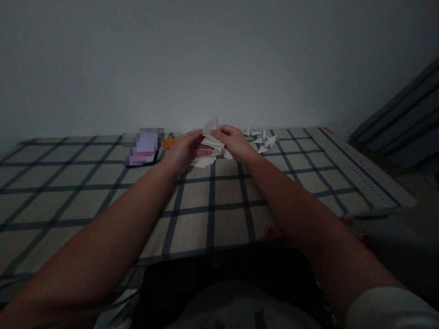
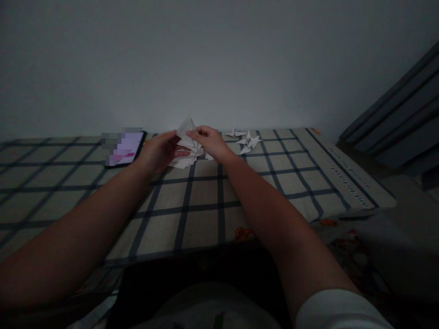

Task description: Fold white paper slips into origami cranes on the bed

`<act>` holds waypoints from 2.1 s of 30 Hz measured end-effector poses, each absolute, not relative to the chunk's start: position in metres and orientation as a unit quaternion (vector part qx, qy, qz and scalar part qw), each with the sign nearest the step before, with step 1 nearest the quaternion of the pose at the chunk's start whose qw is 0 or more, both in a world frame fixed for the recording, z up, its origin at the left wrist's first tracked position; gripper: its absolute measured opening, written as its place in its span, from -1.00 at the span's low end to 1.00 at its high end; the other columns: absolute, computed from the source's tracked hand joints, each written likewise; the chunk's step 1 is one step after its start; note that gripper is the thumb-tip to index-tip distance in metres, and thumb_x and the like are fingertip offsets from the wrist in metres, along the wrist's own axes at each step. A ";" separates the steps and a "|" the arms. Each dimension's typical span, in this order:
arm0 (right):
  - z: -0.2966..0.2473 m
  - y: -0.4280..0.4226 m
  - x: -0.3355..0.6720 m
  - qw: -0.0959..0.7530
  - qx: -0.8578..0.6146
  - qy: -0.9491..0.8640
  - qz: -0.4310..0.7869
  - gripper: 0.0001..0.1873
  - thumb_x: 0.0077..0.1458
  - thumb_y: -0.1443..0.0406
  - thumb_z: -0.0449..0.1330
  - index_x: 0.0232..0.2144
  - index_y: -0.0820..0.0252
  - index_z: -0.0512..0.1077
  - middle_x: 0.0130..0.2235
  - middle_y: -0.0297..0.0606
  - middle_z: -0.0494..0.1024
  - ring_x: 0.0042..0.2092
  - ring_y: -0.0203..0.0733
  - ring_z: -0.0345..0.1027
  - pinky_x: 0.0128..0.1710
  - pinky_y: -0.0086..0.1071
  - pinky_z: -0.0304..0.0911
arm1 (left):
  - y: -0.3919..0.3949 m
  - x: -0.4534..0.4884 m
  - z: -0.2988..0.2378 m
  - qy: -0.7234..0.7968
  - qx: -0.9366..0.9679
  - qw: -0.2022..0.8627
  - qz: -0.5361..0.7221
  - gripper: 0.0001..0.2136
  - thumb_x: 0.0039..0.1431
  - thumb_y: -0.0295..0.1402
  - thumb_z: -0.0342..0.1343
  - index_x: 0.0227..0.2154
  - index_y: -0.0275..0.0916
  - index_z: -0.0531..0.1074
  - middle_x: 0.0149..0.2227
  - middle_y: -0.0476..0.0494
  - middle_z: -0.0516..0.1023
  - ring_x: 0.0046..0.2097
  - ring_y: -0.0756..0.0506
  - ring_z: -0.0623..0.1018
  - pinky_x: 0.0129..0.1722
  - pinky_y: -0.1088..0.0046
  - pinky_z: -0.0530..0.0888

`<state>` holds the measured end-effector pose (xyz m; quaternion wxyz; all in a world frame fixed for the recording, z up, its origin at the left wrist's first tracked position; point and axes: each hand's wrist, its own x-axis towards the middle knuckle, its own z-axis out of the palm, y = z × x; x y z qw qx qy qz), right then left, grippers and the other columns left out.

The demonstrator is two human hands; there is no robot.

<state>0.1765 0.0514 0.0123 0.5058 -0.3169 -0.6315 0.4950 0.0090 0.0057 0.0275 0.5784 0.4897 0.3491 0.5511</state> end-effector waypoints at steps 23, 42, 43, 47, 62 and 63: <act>0.017 0.048 0.174 0.508 -0.338 -0.653 0.448 -0.70 0.12 0.09 0.36 -0.41 0.17 0.43 -0.41 -0.39 0.39 -0.31 -0.29 0.28 -0.29 -0.43 0.21 | 0.009 0.004 0.021 0.361 0.505 0.555 0.554 -0.76 0.11 -0.23 0.34 -0.24 -0.29 0.59 -0.20 -0.20 0.68 -0.22 -0.10 0.67 -0.28 0.44 0.65; 0.014 0.049 0.176 0.495 -0.304 -0.626 0.520 -0.62 0.00 0.02 0.43 -0.30 0.15 0.49 -0.32 -0.36 0.53 -0.31 -0.31 0.36 -0.33 -0.46 0.29 | 0.012 0.005 0.019 0.422 0.499 0.486 0.580 -0.67 -0.13 -0.18 0.51 -0.39 -0.30 0.59 -0.32 -0.12 0.64 -0.29 -0.03 0.60 -0.22 0.48 0.57; 0.014 0.048 0.175 0.495 -0.300 -0.617 0.534 -0.61 -0.02 0.03 0.44 -0.28 0.15 0.49 -0.30 -0.35 0.54 -0.29 -0.31 0.37 -0.32 -0.46 0.32 | 0.012 0.004 0.019 0.420 0.497 0.487 0.583 -0.67 -0.12 -0.18 0.50 -0.40 -0.30 0.58 -0.33 -0.12 0.63 -0.30 -0.02 0.60 -0.22 0.50 0.56; 0.015 0.050 0.176 0.495 -0.308 -0.601 0.547 -0.65 0.00 0.06 0.43 -0.34 0.19 0.49 -0.35 -0.34 0.52 -0.32 -0.31 0.37 -0.30 -0.44 0.35 | 0.012 0.003 0.021 0.412 0.497 0.495 0.581 -0.70 -0.07 -0.19 0.46 -0.40 -0.31 0.58 -0.31 -0.12 0.64 -0.31 0.01 0.59 -0.24 0.54 0.56; 0.011 0.058 0.183 0.508 -0.316 -0.680 0.424 -0.69 0.08 0.07 0.36 -0.36 0.21 0.52 -0.35 -0.33 0.53 -0.27 -0.27 0.34 -0.18 -0.35 0.28 | 0.010 -0.002 0.019 0.430 0.539 0.476 0.546 -0.62 -0.08 -0.13 0.46 -0.29 -0.31 0.64 -0.17 -0.24 0.69 -0.18 -0.14 0.66 -0.20 0.35 0.65; 0.010 0.059 0.183 0.506 -0.313 -0.686 0.419 -0.70 0.08 0.08 0.35 -0.36 0.21 0.52 -0.34 -0.33 0.54 -0.27 -0.26 0.35 -0.17 -0.35 0.28 | 0.010 -0.002 0.020 0.434 0.537 0.473 0.548 -0.63 -0.09 -0.13 0.46 -0.29 -0.31 0.64 -0.18 -0.24 0.69 -0.19 -0.14 0.66 -0.21 0.35 0.64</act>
